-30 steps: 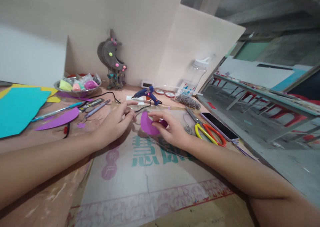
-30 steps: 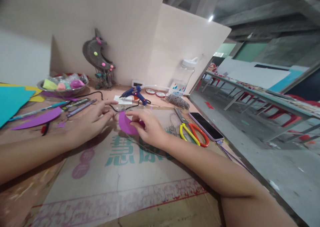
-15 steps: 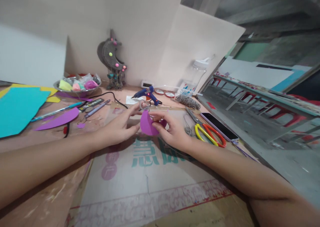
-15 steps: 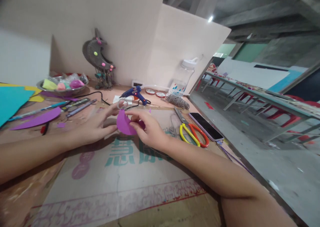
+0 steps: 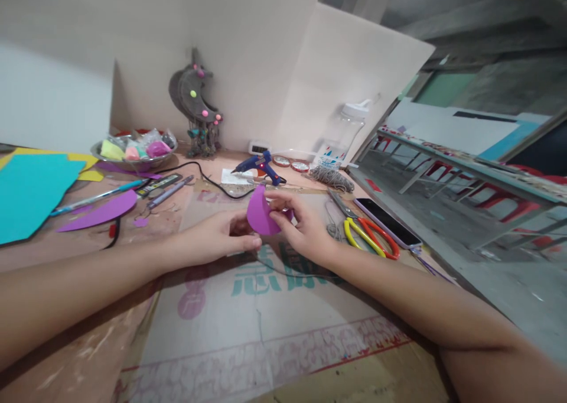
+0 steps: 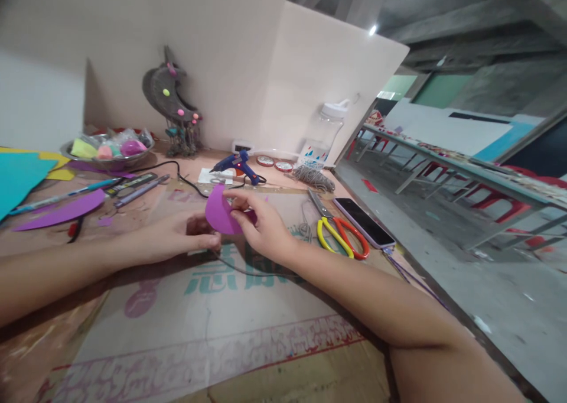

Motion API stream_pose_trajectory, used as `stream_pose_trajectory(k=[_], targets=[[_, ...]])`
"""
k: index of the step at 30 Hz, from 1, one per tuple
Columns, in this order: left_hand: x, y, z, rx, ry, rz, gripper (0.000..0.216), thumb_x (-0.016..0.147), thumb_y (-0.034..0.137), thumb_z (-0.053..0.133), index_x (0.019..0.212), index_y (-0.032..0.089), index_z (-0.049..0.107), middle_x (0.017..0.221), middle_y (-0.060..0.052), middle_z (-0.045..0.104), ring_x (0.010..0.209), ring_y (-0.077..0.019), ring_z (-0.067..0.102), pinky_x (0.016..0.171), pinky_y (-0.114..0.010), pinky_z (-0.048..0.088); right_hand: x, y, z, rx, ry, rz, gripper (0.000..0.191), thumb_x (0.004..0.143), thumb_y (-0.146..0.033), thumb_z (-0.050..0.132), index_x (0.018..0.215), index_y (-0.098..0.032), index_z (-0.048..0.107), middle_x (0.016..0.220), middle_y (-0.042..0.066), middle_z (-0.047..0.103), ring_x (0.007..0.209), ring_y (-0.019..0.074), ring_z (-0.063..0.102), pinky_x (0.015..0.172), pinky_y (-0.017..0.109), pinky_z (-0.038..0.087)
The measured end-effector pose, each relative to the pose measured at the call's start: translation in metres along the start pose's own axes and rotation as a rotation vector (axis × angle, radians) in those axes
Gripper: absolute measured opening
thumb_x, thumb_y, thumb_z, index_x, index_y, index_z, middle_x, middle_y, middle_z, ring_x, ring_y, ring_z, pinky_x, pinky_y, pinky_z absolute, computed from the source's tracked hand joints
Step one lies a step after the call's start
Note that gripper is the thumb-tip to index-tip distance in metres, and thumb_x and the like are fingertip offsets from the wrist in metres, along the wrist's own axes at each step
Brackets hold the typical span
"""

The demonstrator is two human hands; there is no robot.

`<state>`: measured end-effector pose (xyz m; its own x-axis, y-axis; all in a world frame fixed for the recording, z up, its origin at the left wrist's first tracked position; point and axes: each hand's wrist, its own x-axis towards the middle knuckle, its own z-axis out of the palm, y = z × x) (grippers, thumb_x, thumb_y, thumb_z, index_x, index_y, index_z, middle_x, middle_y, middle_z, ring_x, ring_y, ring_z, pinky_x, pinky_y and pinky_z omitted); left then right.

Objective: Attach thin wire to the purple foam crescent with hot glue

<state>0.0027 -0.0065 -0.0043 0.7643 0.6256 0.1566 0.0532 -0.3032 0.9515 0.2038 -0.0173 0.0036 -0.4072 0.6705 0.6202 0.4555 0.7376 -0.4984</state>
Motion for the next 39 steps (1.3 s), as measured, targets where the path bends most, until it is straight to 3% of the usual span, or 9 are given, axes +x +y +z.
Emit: stream_pose_trajectory(k=[5, 9, 17, 20, 23, 27, 30, 33, 39], targets=[[-0.002, 0.009, 0.002, 0.248, 0.049, -0.103, 0.024, 0.086, 0.033, 0.053, 0.071, 0.015, 0.059, 0.065, 0.001, 0.061, 0.061, -0.0118, 0.057, 0.058, -0.022, 0.045, -0.002, 0.0, 0.001, 0.03, -0.002, -0.008, 0.031, 0.09, -0.016, 0.046, 0.12, -0.022, 0.048, 0.094, 0.004, 0.06, 0.083, 0.0133, 0.059, 0.074, 0.028, 0.051], [-0.006, 0.01, 0.0, 0.386, 0.091, -0.072, 0.031, 0.092, 0.035, 0.041, 0.082, 0.016, 0.063, 0.057, 0.003, 0.055, 0.053, -0.0104, 0.051, 0.051, -0.021, 0.039, 0.002, 0.016, -0.002, 0.005, 0.087, 0.053, 0.033, 0.089, -0.016, 0.045, 0.121, -0.02, 0.047, 0.093, 0.004, 0.058, 0.08, 0.0135, 0.055, 0.072, 0.028, 0.049], [-0.022, 0.018, -0.005, 1.019, -0.007, 0.546, 0.029, 0.091, 0.037, 0.045, 0.084, 0.017, 0.064, 0.07, -0.005, 0.062, 0.067, -0.018, 0.054, 0.068, -0.031, 0.039, 0.012, 0.05, -0.011, -0.022, 0.202, 0.209, 0.037, 0.086, -0.014, 0.045, 0.122, -0.019, 0.047, 0.083, 0.003, 0.054, 0.073, 0.0141, 0.052, 0.063, 0.027, 0.046], [-0.022, 0.022, -0.008, 0.946, 0.116, 0.503, 0.031, 0.092, 0.03, 0.037, 0.076, 0.016, 0.059, 0.076, -0.006, 0.061, 0.072, -0.0177, 0.054, 0.071, -0.032, 0.04, 0.009, 0.04, -0.008, -0.031, 0.181, 0.135, 0.033, 0.086, -0.014, 0.047, 0.119, -0.02, 0.048, 0.085, 0.003, 0.055, 0.076, 0.0144, 0.053, 0.068, 0.029, 0.048], [-0.016, 0.022, -0.011, 0.833, 0.395, 0.277, 0.034, 0.093, 0.027, 0.032, 0.067, 0.017, 0.05, 0.072, -0.004, 0.056, 0.071, -0.0167, 0.052, 0.069, -0.03, 0.041, 0.003, 0.027, -0.005, -0.083, 0.11, 0.035, 0.033, 0.087, -0.013, 0.047, 0.119, -0.021, 0.048, 0.091, 0.005, 0.058, 0.082, 0.0157, 0.056, 0.075, 0.032, 0.05], [-0.005, 0.014, -0.014, 0.675, 0.591, 0.014, 0.02, 0.087, 0.034, 0.047, 0.091, 0.016, 0.056, 0.089, -0.005, 0.061, 0.083, -0.0182, 0.056, 0.076, -0.03, 0.045, -0.003, 0.019, -0.001, -0.116, 0.003, -0.079, 0.034, 0.089, -0.013, 0.045, 0.121, -0.023, 0.048, 0.104, 0.008, 0.061, 0.09, 0.0173, 0.059, 0.079, 0.034, 0.052], [0.0, 0.002, -0.013, 0.412, 0.521, -0.021, 0.05, 0.085, 0.038, 0.052, 0.129, 0.018, 0.042, 0.123, -0.01, 0.056, 0.1, -0.02, 0.058, 0.083, -0.032, 0.047, -0.004, 0.018, 0.001, -0.122, -0.021, -0.122, 0.033, 0.089, -0.013, 0.045, 0.121, -0.023, 0.048, 0.11, 0.009, 0.061, 0.095, 0.0179, 0.06, 0.082, 0.036, 0.052], [0.001, -0.004, -0.012, 0.198, 0.378, -0.009, 0.071, 0.08, 0.03, 0.057, 0.142, 0.021, 0.025, 0.141, -0.013, 0.042, 0.099, -0.0186, 0.059, 0.08, -0.03, 0.05, -0.003, 0.017, 0.002, -0.118, -0.027, -0.14, 0.033, 0.089, -0.012, 0.045, 0.121, -0.022, 0.047, 0.112, 0.01, 0.061, 0.097, 0.0179, 0.06, 0.084, 0.036, 0.052], [-0.001, 0.003, -0.009, 0.193, 0.162, -0.028, 0.051, 0.077, 0.015, 0.05, 0.127, 0.017, 0.05, 0.093, -0.004, 0.067, 0.085, -0.0162, 0.061, 0.075, -0.026, 0.048, -0.003, 0.017, 0.002, -0.14, -0.012, -0.131, 0.033, 0.089, -0.013, 0.044, 0.12, -0.023, 0.048, 0.108, 0.008, 0.062, 0.096, 0.0184, 0.059, 0.085, 0.037, 0.051]])
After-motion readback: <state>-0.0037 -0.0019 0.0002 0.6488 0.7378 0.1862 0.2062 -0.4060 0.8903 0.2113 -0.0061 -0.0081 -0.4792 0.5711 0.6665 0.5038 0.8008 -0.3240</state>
